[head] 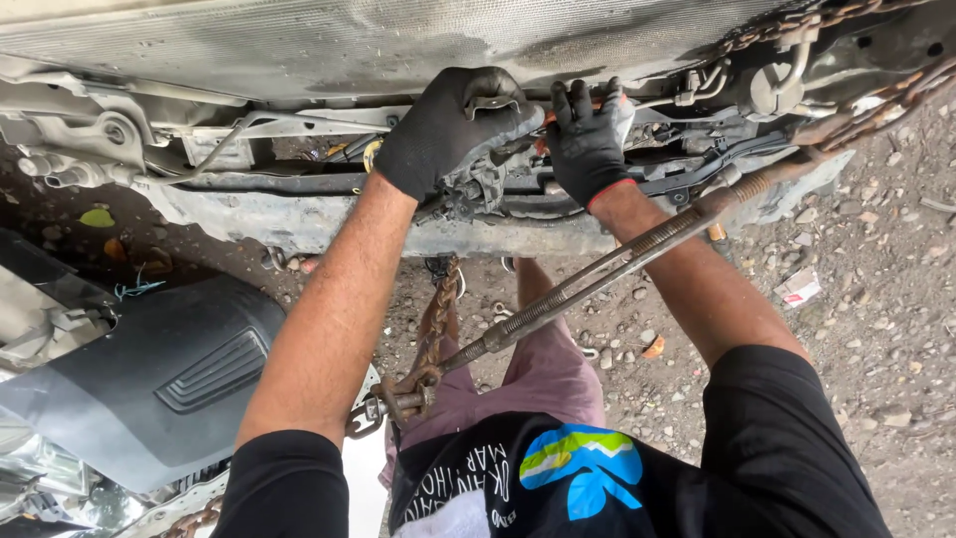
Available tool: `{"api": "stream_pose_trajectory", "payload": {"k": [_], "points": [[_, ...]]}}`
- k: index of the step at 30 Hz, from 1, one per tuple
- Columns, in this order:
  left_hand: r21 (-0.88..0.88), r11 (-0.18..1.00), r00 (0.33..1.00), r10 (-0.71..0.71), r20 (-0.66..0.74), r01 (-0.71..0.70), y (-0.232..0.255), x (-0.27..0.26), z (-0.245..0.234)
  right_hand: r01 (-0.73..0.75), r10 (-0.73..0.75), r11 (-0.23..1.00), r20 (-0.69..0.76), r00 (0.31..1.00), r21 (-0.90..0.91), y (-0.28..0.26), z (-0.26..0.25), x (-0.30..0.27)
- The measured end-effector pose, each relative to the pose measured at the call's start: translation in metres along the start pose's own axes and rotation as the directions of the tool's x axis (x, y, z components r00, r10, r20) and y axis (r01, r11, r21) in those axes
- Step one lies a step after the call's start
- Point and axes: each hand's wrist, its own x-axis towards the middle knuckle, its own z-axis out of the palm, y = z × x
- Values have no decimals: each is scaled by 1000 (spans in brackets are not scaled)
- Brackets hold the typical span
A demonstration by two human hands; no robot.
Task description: The person works underneath the front of a vehicle, using pliers and a wrench to manipulate and remove a metal component from the engine bay. The person is wearing black gloves and uses a chain hoist to support the part while detaching it.
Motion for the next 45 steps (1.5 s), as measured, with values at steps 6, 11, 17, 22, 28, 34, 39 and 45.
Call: {"api": "stream_pose_trajectory", "payload": {"k": [6, 11, 17, 22, 28, 34, 39, 45], "points": [[-30, 999, 999, 13, -44, -14, -4, -1, 0, 46, -46, 999, -14, 999, 29, -1, -9, 8], [-92, 993, 990, 56, -130, -69, 8, -4, 5, 112, -109, 989, 30, 994, -98, 2, -5, 18], [-134, 975, 976, 159, -147, -178, 8, -5, 15, 65, -80, 994, 174, 981, 89, -13, -28, 6], [-94, 981, 976, 151, -156, -167, 5, -4, 17, -6, -15, 994, 193, 981, 111, -27, -8, -2], [-97, 988, 980, 106, -168, -124, 15, -6, 16, -186, 124, 962, 284, 951, 202, -44, -51, -13], [-91, 987, 980, 117, -162, -133, 9, -12, 4, -135, 138, 985, -17, 990, 110, -36, 22, -8], [-3, 998, 989, 69, -134, -70, 12, -10, -1, -174, 179, 978, -35, 983, 113, -22, -33, -32], [-156, 981, 990, 102, -93, -116, 0, -11, -9, -121, 157, 968, -157, 975, 218, -6, -58, -70]]}}
